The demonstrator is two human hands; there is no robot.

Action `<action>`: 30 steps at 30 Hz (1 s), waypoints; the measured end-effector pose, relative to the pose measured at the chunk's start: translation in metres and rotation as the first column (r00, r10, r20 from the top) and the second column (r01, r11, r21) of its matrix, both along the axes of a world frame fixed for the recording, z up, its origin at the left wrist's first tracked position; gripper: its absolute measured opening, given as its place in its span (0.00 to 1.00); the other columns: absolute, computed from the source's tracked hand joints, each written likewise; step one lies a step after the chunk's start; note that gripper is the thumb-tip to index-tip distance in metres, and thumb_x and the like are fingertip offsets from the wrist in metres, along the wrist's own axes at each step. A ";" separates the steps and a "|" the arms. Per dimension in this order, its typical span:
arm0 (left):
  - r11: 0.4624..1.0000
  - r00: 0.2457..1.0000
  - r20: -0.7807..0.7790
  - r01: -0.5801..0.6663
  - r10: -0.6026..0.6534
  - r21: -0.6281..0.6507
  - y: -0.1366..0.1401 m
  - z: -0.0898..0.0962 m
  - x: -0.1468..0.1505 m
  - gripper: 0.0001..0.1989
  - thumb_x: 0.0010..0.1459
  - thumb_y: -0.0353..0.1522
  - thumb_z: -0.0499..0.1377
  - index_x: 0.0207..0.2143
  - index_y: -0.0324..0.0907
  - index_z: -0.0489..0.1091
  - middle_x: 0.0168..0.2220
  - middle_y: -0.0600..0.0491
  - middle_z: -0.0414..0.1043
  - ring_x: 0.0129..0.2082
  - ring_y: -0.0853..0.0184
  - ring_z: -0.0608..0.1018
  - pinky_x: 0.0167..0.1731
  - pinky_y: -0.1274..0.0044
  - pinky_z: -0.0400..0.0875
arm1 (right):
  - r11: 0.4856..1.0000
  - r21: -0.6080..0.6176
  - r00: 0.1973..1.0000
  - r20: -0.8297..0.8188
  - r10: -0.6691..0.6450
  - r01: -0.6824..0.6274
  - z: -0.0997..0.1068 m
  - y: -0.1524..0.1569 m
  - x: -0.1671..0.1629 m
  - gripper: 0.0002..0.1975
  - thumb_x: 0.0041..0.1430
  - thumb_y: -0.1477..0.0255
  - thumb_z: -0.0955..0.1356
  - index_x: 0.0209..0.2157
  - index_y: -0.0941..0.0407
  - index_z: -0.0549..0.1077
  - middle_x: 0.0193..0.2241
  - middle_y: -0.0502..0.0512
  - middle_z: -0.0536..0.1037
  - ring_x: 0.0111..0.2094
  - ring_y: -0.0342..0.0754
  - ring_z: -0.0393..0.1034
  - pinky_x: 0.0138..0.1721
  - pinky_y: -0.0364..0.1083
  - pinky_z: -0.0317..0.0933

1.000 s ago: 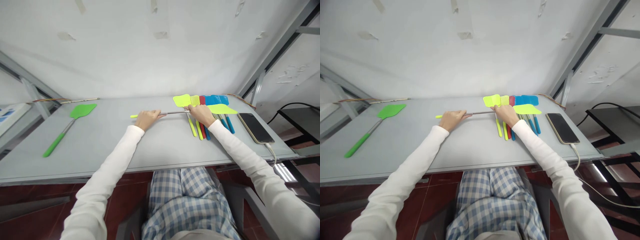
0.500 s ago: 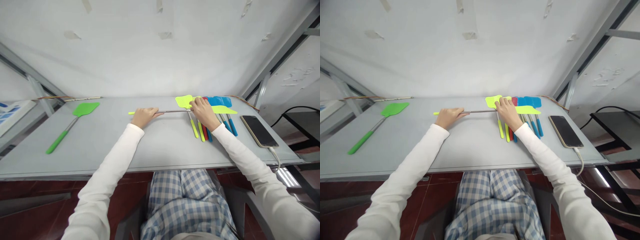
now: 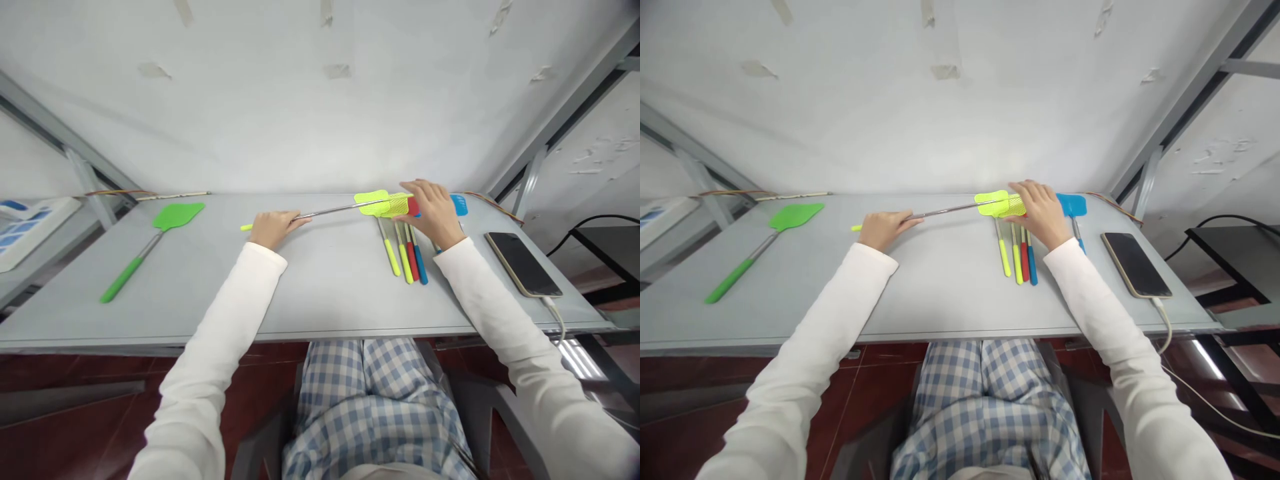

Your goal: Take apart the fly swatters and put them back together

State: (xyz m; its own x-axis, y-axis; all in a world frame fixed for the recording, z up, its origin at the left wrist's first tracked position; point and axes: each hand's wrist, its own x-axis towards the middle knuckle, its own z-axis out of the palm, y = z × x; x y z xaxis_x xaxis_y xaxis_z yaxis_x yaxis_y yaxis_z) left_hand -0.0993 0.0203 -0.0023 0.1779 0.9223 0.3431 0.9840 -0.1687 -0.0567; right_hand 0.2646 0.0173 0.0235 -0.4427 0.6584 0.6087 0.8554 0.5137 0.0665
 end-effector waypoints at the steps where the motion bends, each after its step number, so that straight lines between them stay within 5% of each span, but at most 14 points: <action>1: 1.000 1.000 -0.010 -0.001 0.001 -0.011 0.001 0.000 -0.005 0.23 0.61 0.52 0.48 0.28 0.45 0.69 0.28 0.48 0.75 0.30 0.62 0.75 0.26 0.75 0.46 | 1.000 -0.007 1.000 -0.018 -0.024 0.024 -0.002 0.005 0.008 0.27 0.60 0.60 0.65 0.57 0.57 0.64 0.52 0.65 0.71 0.56 0.61 0.62 0.52 0.57 0.55; 7: 0.997 0.997 -0.059 0.038 -0.042 -0.070 0.003 -0.002 -0.014 0.23 0.61 0.52 0.49 0.27 0.45 0.70 0.29 0.49 0.76 0.30 0.62 0.76 0.26 0.75 0.48 | 0.962 -0.274 1.000 0.009 -0.023 0.025 -0.018 0.021 0.028 0.13 0.63 0.68 0.63 0.42 0.55 0.77 0.39 0.58 0.80 0.39 0.52 0.74 0.39 0.47 0.62; 14: 0.998 0.989 -0.142 0.027 -0.036 -0.061 -0.003 0.002 0.006 0.25 0.61 0.52 0.46 0.31 0.45 0.72 0.30 0.46 0.76 0.29 0.60 0.76 0.26 0.75 0.50 | 0.978 -0.162 0.990 0.054 -0.127 0.135 -0.013 0.010 0.012 0.16 0.61 0.77 0.60 0.41 0.57 0.78 0.39 0.60 0.81 0.38 0.53 0.74 0.34 0.46 0.60; 21: 0.967 0.958 -0.171 0.205 -0.229 -0.151 -0.014 -0.002 0.050 0.27 0.62 0.52 0.43 0.35 0.43 0.72 0.30 0.44 0.77 0.28 0.60 0.77 0.25 0.75 0.52 | 0.965 -0.249 0.965 0.223 0.140 -0.082 -0.017 -0.018 -0.044 0.19 0.55 0.86 0.61 0.43 0.57 0.76 0.34 0.57 0.81 0.35 0.49 0.72 0.34 0.44 0.55; 30: 0.961 0.971 0.063 0.237 -0.230 -0.146 -0.017 0.000 0.055 0.24 0.62 0.51 0.46 0.37 0.43 0.70 0.29 0.48 0.75 0.28 0.61 0.76 0.27 0.76 0.57 | 0.982 -0.176 0.981 0.165 0.105 -0.075 -0.021 -0.014 -0.045 0.16 0.62 0.80 0.59 0.43 0.57 0.76 0.36 0.57 0.81 0.35 0.49 0.71 0.38 0.46 0.57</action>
State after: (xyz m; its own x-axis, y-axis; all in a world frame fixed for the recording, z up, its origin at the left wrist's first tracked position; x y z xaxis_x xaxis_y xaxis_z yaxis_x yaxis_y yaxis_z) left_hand -0.0440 0.0035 -0.0025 0.3820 0.8986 0.2157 0.9172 -0.3973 0.0309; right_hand 0.2192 0.0028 0.0026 -0.5933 0.6974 0.4021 0.7883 0.6045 0.1148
